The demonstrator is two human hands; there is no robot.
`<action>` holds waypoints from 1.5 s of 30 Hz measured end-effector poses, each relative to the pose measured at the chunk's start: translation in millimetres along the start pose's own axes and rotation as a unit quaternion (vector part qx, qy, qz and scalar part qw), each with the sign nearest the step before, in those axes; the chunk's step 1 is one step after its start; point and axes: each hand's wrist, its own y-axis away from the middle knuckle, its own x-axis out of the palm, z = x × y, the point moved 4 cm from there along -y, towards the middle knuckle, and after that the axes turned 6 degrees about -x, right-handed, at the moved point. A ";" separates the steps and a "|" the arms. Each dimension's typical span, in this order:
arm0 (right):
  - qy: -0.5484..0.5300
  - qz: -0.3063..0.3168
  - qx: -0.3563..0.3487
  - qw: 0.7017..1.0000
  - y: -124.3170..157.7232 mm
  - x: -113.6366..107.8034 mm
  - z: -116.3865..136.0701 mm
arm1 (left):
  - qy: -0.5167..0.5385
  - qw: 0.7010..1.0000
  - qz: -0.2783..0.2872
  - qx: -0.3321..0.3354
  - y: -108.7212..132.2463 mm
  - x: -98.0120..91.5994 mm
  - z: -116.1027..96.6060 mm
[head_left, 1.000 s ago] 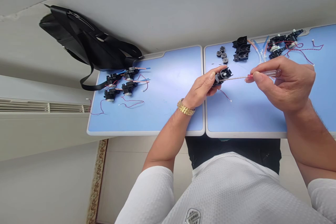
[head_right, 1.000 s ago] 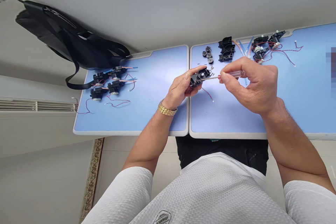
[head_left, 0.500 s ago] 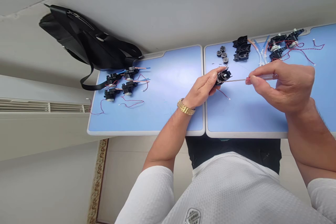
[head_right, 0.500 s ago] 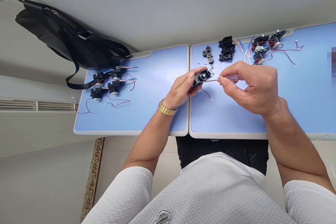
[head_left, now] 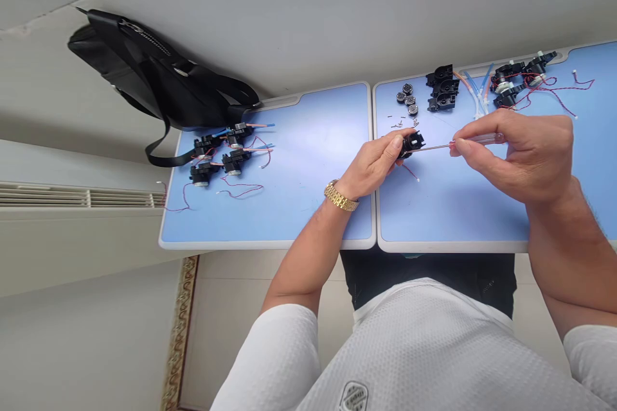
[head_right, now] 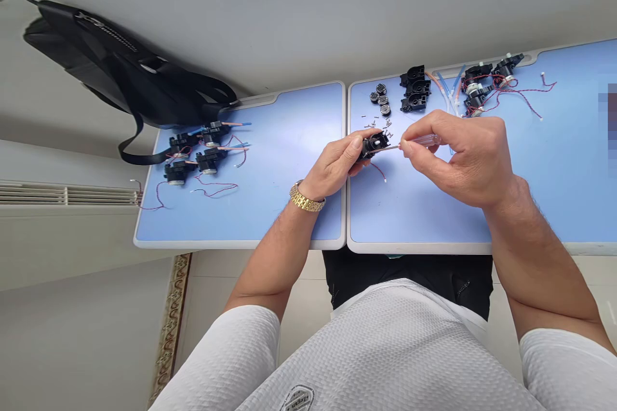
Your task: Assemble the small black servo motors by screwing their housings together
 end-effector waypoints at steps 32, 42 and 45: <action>0.008 0.014 0.001 1.000 1.5 -0.1 0.1 | -0.010 1.000 0.000 -0.001 0.5 -1.3 -3.7; 0.057 0.013 -0.012 0.998 2.8 1.8 -9.1 | -0.023 1.000 0.004 -0.004 0.4 -0.1 -0.2; 0.014 0.034 -0.008 0.999 1.5 2.0 -8.1 | -0.024 1.000 0.006 -0.008 -0.4 0.1 1.8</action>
